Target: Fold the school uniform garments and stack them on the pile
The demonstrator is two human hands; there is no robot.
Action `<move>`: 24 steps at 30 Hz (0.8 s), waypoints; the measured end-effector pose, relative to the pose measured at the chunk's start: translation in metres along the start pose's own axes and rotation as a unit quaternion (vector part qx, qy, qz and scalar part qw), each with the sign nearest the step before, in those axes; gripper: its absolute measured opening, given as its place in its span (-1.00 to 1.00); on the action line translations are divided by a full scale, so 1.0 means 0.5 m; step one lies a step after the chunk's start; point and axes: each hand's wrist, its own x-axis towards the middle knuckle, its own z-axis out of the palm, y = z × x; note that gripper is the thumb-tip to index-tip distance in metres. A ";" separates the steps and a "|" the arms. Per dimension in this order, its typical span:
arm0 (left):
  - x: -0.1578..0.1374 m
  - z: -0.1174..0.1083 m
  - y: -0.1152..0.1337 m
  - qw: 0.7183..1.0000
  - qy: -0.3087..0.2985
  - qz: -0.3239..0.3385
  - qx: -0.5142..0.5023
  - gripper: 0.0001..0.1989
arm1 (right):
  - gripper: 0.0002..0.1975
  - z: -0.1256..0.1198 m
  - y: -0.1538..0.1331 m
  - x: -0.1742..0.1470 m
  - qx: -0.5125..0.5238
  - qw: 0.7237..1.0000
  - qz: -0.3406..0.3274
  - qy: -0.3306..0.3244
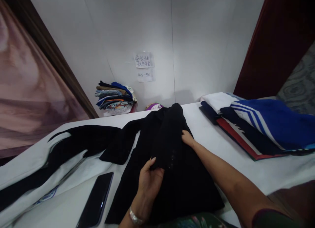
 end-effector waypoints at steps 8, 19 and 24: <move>-0.001 -0.045 -0.056 0.987 -0.055 -0.065 0.137 -0.79 | -0.55 -0.070 -0.006 -0.012 0.430 0.899 0.069 0.056; 0.007 -0.104 -0.065 0.803 -0.045 0.137 0.578 -0.57 | -0.31 -0.068 0.056 -0.011 0.134 0.970 0.133 0.156; 0.012 -0.068 -0.030 0.732 -0.081 0.273 0.619 -0.56 | -0.36 -0.061 0.063 -0.007 0.004 0.982 0.131 0.137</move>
